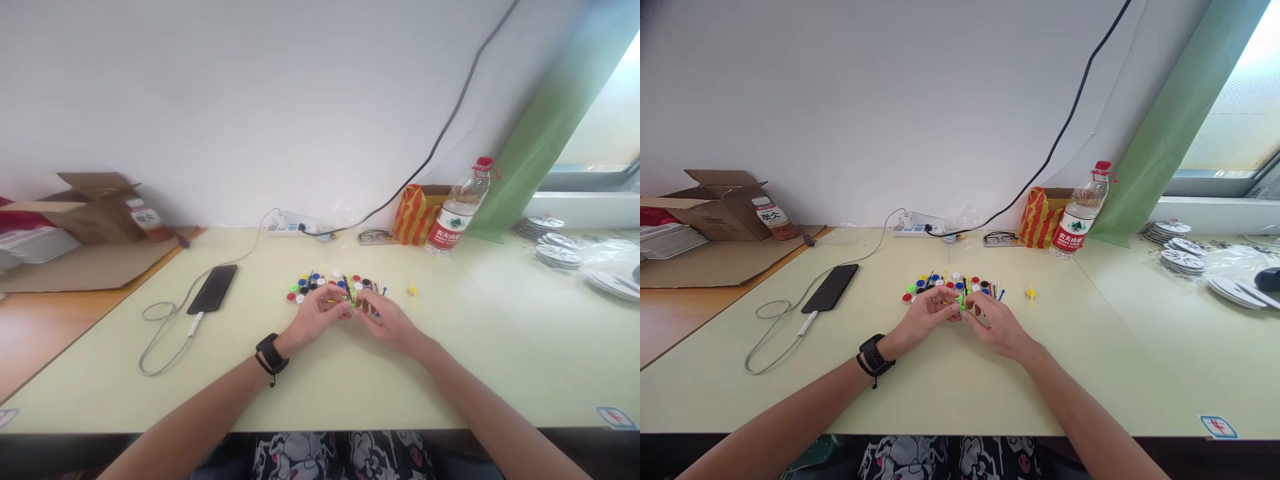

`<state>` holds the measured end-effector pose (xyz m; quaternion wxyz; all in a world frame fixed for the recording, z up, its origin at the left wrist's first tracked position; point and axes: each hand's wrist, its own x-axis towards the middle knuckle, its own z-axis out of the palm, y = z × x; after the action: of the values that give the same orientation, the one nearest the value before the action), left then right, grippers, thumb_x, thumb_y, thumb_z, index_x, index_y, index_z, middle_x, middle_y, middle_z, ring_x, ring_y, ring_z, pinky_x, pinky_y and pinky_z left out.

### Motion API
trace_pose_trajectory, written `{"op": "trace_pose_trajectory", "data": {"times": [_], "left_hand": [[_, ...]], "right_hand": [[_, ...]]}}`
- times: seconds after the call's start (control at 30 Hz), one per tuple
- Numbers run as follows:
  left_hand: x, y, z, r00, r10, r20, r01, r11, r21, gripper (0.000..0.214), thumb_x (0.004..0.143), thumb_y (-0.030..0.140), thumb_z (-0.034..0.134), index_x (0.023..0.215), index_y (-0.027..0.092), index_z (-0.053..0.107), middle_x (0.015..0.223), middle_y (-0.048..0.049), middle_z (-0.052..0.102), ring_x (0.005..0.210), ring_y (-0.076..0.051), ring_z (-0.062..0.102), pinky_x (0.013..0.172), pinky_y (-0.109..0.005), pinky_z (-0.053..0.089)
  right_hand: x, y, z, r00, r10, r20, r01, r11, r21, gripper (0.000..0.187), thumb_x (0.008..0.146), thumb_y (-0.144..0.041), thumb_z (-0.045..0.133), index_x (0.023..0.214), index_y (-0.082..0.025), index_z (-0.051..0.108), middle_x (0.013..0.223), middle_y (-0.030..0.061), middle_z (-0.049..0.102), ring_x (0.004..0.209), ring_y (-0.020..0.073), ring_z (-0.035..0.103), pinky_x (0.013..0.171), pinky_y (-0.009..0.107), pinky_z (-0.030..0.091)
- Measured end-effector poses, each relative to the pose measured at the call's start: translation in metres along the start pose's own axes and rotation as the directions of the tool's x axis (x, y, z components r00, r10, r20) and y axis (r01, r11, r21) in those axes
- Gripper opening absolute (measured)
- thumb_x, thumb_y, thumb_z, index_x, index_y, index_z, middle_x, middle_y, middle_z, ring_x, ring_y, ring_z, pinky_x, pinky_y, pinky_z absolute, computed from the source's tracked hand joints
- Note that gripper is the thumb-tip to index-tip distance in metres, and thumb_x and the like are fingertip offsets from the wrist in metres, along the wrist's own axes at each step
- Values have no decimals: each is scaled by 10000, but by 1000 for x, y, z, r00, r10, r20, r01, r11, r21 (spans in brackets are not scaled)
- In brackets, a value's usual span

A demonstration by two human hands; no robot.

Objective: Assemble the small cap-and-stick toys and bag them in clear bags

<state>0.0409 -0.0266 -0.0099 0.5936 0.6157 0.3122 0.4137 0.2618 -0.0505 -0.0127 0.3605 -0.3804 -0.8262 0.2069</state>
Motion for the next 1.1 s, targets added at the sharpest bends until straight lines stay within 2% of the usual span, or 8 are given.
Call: {"op": "trace_pose_trajectory", "data": {"times": [0.33, 0.4, 0.5, 0.6, 0.73, 0.83, 0.97, 1.1], "left_hand": [[-4, 9, 8, 999, -45, 20, 46, 999, -5, 409, 892, 440, 776, 1171, 170, 644, 1002, -87, 767, 899, -218, 776, 880, -376, 620], [-5, 10, 7, 997, -77, 19, 76, 996, 36, 430, 932, 487, 713, 1228, 186, 631, 1023, -95, 769, 867, -211, 777, 814, -347, 621], [-6, 9, 6, 995, -101, 12, 99, 990, 101, 434, 955, 537, 657, 1220, 194, 637, 992, -92, 760, 764, -184, 759, 658, -278, 588], [-6, 6, 4, 995, -94, 15, 91, 987, 132, 409, 943, 540, 667, 1146, 185, 656, 903, -69, 736, 676, -155, 725, 572, -242, 547], [-6, 4, 6, 994, -109, 11, 106, 980, 170, 372, 936, 525, 677, 1091, 187, 670, 863, -52, 717, 636, -140, 704, 518, -220, 515], [-7, 6, 8, 991, -131, 17, 126, 974, 187, 354, 931, 516, 687, 1056, 185, 675, 843, -48, 713, 628, -132, 695, 508, -209, 503], [-8, 8, 8, 992, -123, 18, 117, 974, 192, 344, 927, 510, 693, 1027, 181, 683, 823, -46, 710, 624, -128, 683, 511, -209, 504], [-7, 8, 6, 994, -112, 16, 107, 975, 193, 320, 929, 490, 697, 1014, 182, 690, 812, -45, 712, 618, -122, 671, 509, -204, 496]], "right_hand": [[2, -1, -3, 993, 103, 49, -106, 992, 68, 240, 1067, -368, 419, 861, -245, 428, 764, -17, 504, 658, 163, 453, 605, 290, 376], [5, 4, -10, 989, 137, -55, -135, 990, 39, 258, 1076, -373, 378, 852, -249, 405, 766, -15, 477, 667, 171, 451, 627, 301, 393], [6, 20, -28, 944, 151, -293, -204, 966, -161, 248, 1071, -349, 355, 855, -244, 417, 865, 31, 504, 794, 207, 507, 753, 349, 439], [1, 41, -45, 902, 144, -407, -324, 850, -416, 218, 1049, -309, 373, 885, -222, 486, 1014, 108, 537, 956, 264, 512, 864, 411, 442], [-9, 61, -48, 917, 297, -265, -397, 639, -658, 237, 1028, -289, 411, 927, -180, 596, 1160, 167, 541, 1022, 306, 480, 864, 455, 438], [-12, 66, -42, 898, 414, -147, -378, 559, -738, 261, 1028, -290, 427, 946, -169, 644, 1173, 166, 544, 1045, 315, 474, 856, 468, 437], [-10, 70, -39, 886, 437, -154, -386, 512, -767, 274, 1027, -302, 438, 979, -183, 680, 1191, 179, 549, 1055, 327, 469, 840, 490, 433], [-11, 85, -46, 860, 447, -246, -463, 484, -742, 261, 1006, -291, 467, 964, -184, 701, 1173, 212, 561, 1051, 361, 476, 818, 531, 426]]}}
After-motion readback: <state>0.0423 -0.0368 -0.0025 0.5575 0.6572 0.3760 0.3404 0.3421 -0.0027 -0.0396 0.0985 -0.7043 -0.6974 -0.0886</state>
